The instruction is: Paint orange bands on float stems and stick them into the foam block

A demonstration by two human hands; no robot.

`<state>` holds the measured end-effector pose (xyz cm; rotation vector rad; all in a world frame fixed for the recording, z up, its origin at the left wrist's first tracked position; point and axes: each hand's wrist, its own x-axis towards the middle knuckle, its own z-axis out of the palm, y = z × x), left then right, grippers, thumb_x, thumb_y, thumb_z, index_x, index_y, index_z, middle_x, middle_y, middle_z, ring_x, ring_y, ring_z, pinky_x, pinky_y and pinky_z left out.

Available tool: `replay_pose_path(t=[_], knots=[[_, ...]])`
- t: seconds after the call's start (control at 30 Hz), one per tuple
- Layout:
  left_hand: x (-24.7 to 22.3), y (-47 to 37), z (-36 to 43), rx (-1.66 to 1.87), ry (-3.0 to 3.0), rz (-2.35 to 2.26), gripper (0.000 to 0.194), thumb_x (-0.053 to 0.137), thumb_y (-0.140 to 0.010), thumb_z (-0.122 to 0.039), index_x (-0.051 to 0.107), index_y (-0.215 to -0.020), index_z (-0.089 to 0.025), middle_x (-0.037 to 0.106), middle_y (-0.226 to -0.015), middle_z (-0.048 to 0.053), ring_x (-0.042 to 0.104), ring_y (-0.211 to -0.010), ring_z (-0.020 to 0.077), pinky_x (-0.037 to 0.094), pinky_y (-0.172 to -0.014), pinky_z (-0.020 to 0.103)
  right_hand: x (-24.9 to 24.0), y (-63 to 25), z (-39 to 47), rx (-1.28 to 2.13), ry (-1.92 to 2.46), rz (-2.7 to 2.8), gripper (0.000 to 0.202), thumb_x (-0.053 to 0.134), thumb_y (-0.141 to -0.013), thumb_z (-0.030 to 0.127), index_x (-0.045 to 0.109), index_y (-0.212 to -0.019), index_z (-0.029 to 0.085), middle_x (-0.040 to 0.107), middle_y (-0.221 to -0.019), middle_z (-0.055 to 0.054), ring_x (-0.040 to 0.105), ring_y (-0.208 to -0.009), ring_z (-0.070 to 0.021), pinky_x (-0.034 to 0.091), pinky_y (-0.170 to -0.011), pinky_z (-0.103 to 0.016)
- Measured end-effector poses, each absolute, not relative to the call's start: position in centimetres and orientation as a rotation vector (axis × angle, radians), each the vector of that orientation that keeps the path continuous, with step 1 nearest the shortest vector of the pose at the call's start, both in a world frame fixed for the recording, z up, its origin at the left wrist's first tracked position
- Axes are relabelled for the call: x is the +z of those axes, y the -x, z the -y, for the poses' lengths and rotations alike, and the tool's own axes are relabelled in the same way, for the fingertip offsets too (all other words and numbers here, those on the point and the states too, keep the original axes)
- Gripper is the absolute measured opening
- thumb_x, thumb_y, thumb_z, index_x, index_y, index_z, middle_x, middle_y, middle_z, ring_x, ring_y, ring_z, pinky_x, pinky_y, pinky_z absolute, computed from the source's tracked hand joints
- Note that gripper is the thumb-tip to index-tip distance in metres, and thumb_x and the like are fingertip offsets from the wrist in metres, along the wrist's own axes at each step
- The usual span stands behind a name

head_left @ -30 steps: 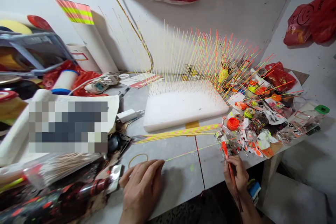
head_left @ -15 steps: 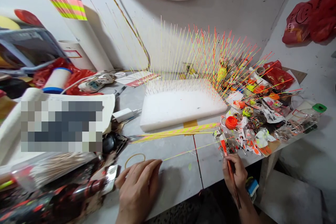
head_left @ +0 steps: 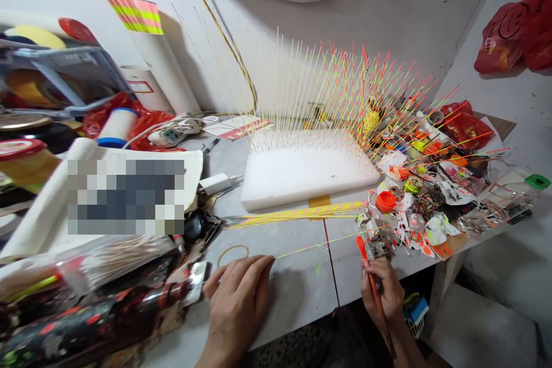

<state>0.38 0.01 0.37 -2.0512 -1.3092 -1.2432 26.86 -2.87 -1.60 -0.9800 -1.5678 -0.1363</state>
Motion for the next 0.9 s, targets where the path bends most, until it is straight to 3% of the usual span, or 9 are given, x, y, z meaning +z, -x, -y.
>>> replay_pose_path(t=[0.9], knots=[[0.63,-0.70,0.16,-1.285,2.061,1.341,0.013,0.054,-0.094,-0.013,0.062,-0.095,-0.022,0.071,-0.081,0.001,0.065,-0.074,0.0151,0.041,-0.080,0.031,-2.16,-26.92,2.33,-0.153,1.070,1.581,0.011,0.057,-0.092,0.011,0.062,-0.096,0.021,0.068,-0.082,-0.003,0.068,-0.074,-0.0143,0.058,-0.069,-0.025]])
